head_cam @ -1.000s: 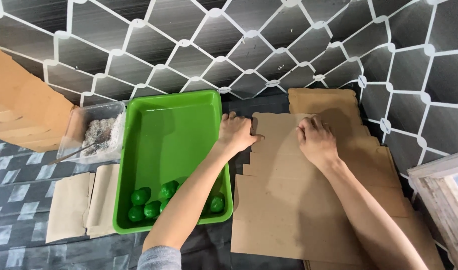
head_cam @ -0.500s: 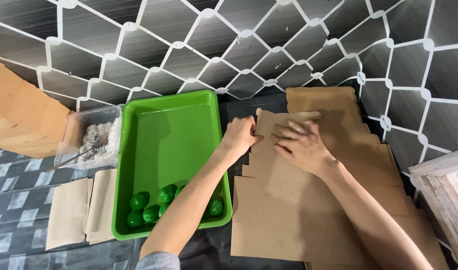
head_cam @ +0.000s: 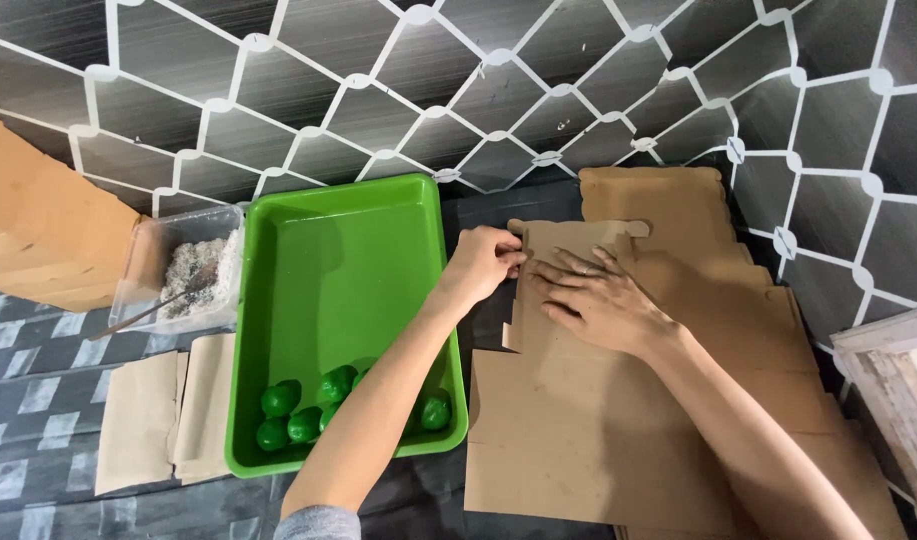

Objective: Folding cardboard sheets into boxes for food packaging.

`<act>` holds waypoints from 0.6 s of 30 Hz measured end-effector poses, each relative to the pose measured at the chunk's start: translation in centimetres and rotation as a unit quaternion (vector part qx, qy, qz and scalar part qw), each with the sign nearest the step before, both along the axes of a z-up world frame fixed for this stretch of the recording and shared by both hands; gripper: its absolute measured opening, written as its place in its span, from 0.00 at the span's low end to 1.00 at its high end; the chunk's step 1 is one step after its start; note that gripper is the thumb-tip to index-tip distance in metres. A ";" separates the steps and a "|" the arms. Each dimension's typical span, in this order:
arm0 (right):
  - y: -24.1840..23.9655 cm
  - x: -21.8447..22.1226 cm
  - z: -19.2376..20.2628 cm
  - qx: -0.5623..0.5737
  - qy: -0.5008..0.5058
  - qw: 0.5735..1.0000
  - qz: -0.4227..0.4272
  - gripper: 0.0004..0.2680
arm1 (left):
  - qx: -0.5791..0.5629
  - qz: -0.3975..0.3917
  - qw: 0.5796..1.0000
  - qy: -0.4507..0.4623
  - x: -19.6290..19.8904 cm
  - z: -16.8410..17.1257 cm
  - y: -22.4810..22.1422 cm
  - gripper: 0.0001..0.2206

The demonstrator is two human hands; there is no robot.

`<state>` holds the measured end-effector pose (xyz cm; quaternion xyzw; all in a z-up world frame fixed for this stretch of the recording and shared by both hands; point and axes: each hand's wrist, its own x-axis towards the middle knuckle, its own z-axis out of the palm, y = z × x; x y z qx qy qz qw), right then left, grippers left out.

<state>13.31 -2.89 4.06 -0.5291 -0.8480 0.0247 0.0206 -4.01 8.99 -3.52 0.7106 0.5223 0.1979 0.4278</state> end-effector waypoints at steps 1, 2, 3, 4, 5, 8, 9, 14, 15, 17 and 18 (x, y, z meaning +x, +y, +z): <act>0.2 0.2 -0.6 -0.001 0.001 1.000 0.000 0.13 | -0.001 0.000 1.000 0.001 0.0 0.1 0.0 0.10; 0.4 0.5 -1.2 -0.004 -0.002 1.000 0.005 0.12 | -0.004 -0.003 1.000 -0.018 -0.1 0.2 -0.1 0.11; 0.6 0.8 -1.8 -0.008 -0.004 1.000 0.011 0.11 | -0.008 -0.006 0.999 -0.037 -0.1 0.2 -0.1 0.12; 0.6 0.7 -1.8 -0.009 -0.004 1.000 0.011 0.11 | -0.008 -0.006 0.999 -0.037 -0.1 0.1 0.0 0.12; 0.6 0.7 -1.8 -0.003 -0.004 1.000 0.012 0.11 | 0.000 -0.013 0.999 -0.035 -0.3 0.0 0.1 0.12; 0.5 0.7 -2.0 0.009 -0.005 1.000 0.016 0.11 | 0.019 -0.039 0.999 -0.027 -0.5 0.6 -0.3 0.13; 0.5 0.8 -2.1 0.018 -0.007 1.000 0.018 0.11 | 0.032 -0.057 0.998 -0.021 -0.6 1.1 -0.5 0.13; 1.2 1.8 -4.0 0.006 0.024 0.999 0.031 0.10 | 0.021 -0.086 0.996 -0.015 -1.1 -0.1 0.3 0.20; 1.4 2.1 -4.5 -0.008 0.035 0.999 0.036 0.10 | 0.004 -0.074 0.997 -0.018 -1.0 -1.1 0.9 0.21; 0.9 1.8 -3.4 -0.010 0.038 0.998 0.043 0.10 | 0.009 -0.075 0.997 0.000 -1.0 -2.3 1.4 0.22; 0.7 1.6 -2.8 -0.010 0.039 0.998 0.049 0.11 | 0.015 -0.075 0.997 0.017 -1.0 -2.8 1.6 0.22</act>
